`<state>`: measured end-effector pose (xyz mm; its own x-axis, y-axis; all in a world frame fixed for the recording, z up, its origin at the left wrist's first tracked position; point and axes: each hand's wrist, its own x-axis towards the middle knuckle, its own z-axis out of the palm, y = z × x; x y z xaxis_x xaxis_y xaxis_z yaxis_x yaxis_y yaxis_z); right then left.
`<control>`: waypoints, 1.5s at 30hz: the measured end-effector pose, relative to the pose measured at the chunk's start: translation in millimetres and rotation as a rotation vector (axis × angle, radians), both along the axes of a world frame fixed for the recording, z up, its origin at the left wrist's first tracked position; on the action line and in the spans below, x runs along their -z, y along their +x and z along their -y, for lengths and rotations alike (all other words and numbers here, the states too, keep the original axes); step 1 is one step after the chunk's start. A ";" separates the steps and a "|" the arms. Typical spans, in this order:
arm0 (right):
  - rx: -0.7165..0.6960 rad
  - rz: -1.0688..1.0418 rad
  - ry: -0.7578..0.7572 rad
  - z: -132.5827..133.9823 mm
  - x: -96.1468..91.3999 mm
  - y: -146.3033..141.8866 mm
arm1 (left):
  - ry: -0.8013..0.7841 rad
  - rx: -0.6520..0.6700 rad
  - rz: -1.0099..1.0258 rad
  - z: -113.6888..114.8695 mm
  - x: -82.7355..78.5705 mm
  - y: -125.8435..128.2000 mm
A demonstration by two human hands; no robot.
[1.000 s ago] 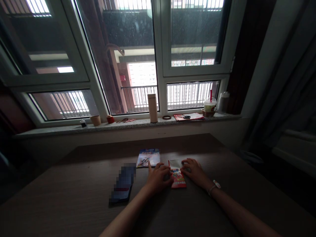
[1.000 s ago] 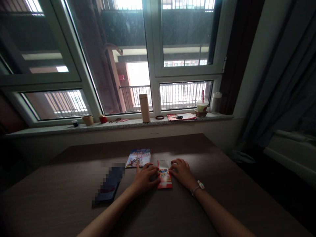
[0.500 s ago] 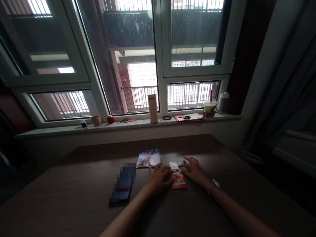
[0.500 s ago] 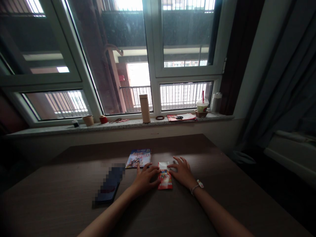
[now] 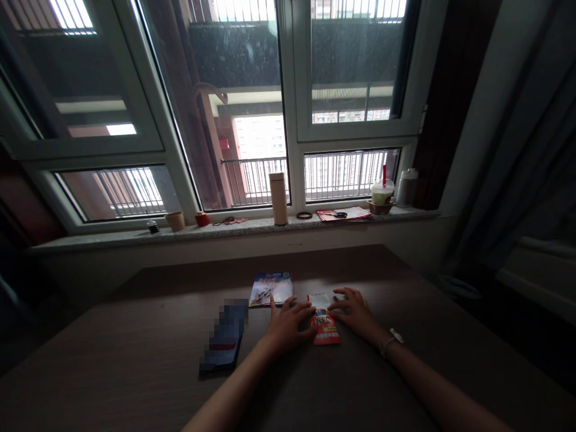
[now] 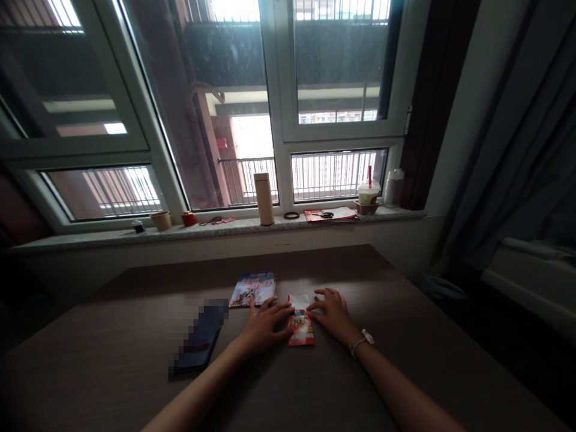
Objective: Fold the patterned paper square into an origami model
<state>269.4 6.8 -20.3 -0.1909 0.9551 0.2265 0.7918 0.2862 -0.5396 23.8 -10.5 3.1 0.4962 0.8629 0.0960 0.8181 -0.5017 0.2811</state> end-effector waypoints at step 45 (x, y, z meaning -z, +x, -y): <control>0.075 0.125 0.040 -1.0 -12.1 -9.8 | -0.002 -0.012 -0.010 -0.9 3.8 -0.4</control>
